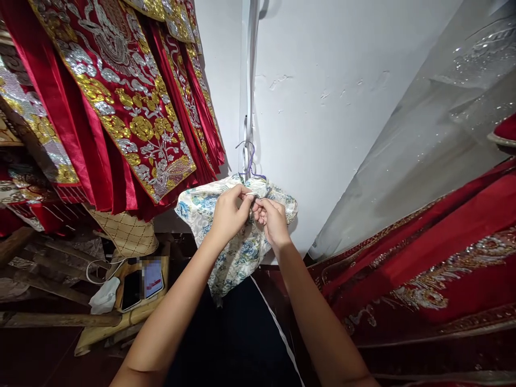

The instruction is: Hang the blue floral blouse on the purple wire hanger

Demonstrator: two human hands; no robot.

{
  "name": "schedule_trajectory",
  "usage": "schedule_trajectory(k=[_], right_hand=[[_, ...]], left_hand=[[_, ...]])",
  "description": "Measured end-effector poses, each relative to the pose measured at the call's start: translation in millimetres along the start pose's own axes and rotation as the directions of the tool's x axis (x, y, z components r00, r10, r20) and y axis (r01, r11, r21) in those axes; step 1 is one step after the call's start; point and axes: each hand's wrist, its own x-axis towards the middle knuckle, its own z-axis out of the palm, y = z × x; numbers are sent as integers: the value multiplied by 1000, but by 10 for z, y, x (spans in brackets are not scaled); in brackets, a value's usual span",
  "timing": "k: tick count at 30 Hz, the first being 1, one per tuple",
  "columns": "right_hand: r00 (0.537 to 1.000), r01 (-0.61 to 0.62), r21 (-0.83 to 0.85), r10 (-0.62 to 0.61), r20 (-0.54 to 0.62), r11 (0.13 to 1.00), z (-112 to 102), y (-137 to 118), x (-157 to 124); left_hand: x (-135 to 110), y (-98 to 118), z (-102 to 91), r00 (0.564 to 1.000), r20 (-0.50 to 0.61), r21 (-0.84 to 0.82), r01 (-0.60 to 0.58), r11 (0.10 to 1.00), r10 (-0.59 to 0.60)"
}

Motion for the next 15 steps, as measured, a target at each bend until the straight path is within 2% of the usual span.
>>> schedule_trajectory(k=[3,5,8,10,12,15], right_hand=[[1000,22,28,-22,2,999,29,87,7],[996,74,10,-73,-45,997,45,98,-20],[979,181,-40,-184,-90,983,66,15,-79],[971,223,-59,-227,-69,973,83,-47,-89],[974,220,-79,-224,-41,972,96,-41,-54],[988,145,-159,-151,-32,977,75,139,41]], left_hand=[[-20,-2,3,1000,-5,-3,-24,1000,24],[-44,-7,3,1000,-10,-25,-19,1000,18],[-70,-15,-2,1000,-26,-77,3,997,-5],[-72,-7,3,999,-51,-93,-4,996,-1],[-58,25,19,996,-85,-90,-33,995,26],[-11,99,35,986,-150,-82,-92,992,79]])
